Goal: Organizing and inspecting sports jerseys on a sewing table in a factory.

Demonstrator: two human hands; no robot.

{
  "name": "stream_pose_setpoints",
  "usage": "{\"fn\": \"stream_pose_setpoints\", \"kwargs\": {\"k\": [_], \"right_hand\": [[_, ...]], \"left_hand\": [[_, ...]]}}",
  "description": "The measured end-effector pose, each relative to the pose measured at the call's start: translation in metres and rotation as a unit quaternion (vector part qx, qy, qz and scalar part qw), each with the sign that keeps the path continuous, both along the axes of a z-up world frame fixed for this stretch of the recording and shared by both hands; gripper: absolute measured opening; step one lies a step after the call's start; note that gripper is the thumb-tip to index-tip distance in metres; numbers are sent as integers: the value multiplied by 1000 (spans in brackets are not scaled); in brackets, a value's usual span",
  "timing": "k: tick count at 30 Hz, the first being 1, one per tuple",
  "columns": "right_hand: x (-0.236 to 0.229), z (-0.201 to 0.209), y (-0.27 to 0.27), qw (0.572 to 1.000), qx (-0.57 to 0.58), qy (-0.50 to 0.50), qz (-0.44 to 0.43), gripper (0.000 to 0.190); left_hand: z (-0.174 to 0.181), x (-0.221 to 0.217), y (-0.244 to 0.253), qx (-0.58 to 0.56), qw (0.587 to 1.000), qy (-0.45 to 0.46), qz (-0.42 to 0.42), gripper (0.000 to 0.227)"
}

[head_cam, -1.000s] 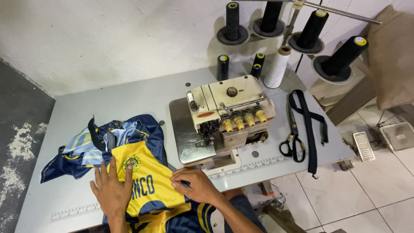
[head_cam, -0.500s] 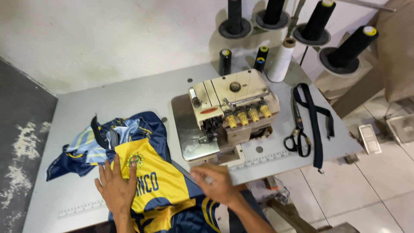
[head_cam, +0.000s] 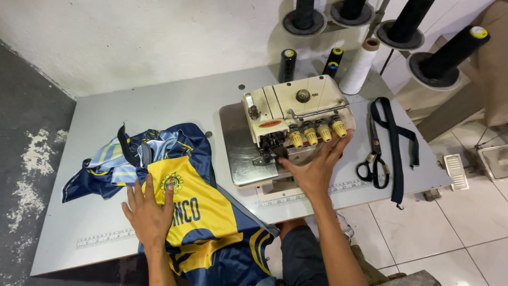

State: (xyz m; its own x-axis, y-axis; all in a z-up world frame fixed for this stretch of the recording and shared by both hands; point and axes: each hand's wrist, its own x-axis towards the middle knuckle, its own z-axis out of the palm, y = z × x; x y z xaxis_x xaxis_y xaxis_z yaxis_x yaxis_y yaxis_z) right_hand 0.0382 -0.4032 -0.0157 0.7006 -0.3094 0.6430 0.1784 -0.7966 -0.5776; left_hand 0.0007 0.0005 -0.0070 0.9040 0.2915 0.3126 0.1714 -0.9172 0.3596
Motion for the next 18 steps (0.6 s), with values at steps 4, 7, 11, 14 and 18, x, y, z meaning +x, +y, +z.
{"fn": "stream_pose_setpoints", "kwargs": {"k": [4,7,11,14,18], "right_hand": [[5,-17,0,996,-37,-82,18,146],[0,-16,4,995,-38,-88,4,131],[-2,-16,2,995,-35,-88,12,130],[-2,-16,3,996,-31,-86,10,129],[2,-10,2,998,7,-64,-3,133]], "left_hand": [[5,0,-2,-3,1000,8,4,75],[7,-1,-3,-12,1000,9,3,77],[9,-2,-4,-16,1000,23,6,77],[10,-1,-4,-17,1000,24,5,77],[24,-4,-16,-15,999,39,32,71]]}}
